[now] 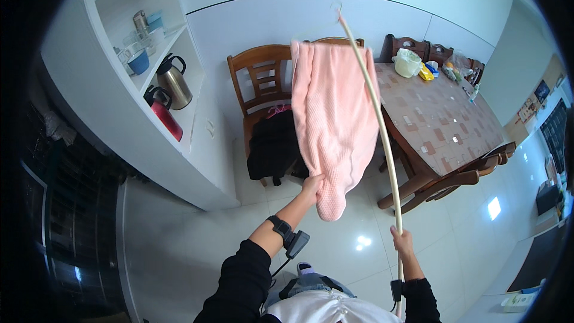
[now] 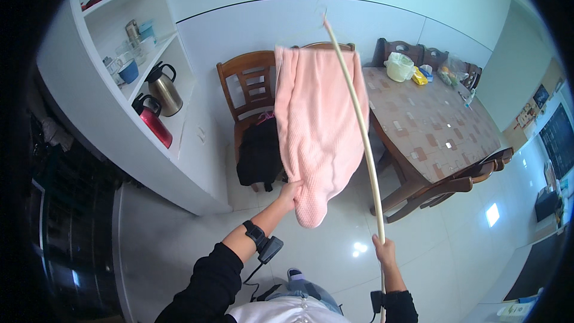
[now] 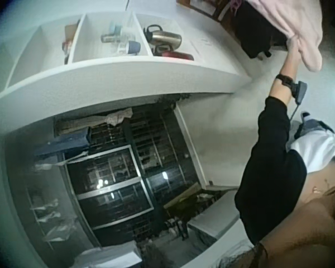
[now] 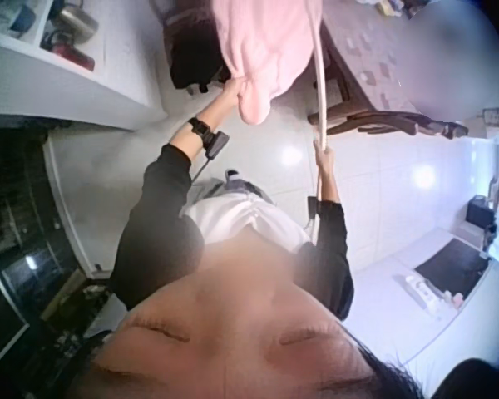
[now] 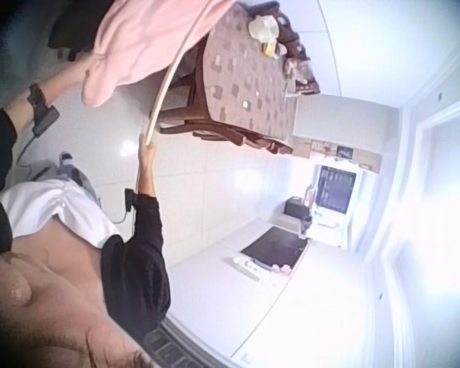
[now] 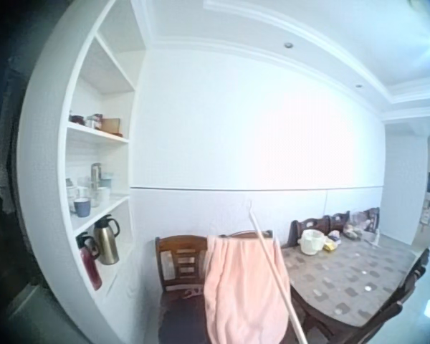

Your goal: The person uses a long pole with a hook to remove clothes from a high drying rack and places them on a chair. The person removes a red shirt, a brown shirt, black pants, a pink towel, a grey towel, and a pair of jeans.

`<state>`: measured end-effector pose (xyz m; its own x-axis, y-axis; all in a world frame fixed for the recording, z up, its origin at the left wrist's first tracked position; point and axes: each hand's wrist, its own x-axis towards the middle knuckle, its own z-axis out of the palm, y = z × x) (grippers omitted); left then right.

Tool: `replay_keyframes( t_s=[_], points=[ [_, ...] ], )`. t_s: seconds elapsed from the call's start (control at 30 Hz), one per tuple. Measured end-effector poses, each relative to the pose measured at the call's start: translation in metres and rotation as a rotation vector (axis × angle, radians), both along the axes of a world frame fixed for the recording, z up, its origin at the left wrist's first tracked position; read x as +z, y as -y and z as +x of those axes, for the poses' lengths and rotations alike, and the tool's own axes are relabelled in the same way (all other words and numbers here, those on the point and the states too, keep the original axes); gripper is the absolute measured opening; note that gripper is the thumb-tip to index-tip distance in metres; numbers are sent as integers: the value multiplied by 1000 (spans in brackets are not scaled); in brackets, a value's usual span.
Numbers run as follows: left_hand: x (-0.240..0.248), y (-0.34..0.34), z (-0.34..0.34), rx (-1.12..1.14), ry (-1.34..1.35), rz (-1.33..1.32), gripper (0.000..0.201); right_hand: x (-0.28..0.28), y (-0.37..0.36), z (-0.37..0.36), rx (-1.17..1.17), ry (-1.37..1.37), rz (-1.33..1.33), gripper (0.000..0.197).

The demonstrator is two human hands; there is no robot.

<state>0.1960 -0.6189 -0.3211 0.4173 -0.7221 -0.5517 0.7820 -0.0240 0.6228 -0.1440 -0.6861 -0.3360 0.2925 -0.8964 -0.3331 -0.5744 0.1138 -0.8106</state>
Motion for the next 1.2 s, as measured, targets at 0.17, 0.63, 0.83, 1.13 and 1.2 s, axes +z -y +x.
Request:
replay_keyframes(
  t_s=[0.17, 0.63, 0.83, 1.13, 1.2],
  points=[
    [-47, 9, 15, 33, 8, 61, 36, -26, -20, -26, 32, -200, 80, 36],
    [-45, 16, 82, -26, 504, 156, 41, -14, 54, 80, 12, 81, 300, 40],
    [-85, -79, 85, -37, 262, 421, 40, -34, 52, 86, -17, -95, 361, 44],
    [-107, -213, 87, 217, 1, 334, 31, -63, 41, 41, 78, -281, 340, 46],
    [-111, -239, 87, 245, -11, 319, 30, -63, 35, 10, 82, -413, 173, 51]
  ],
)
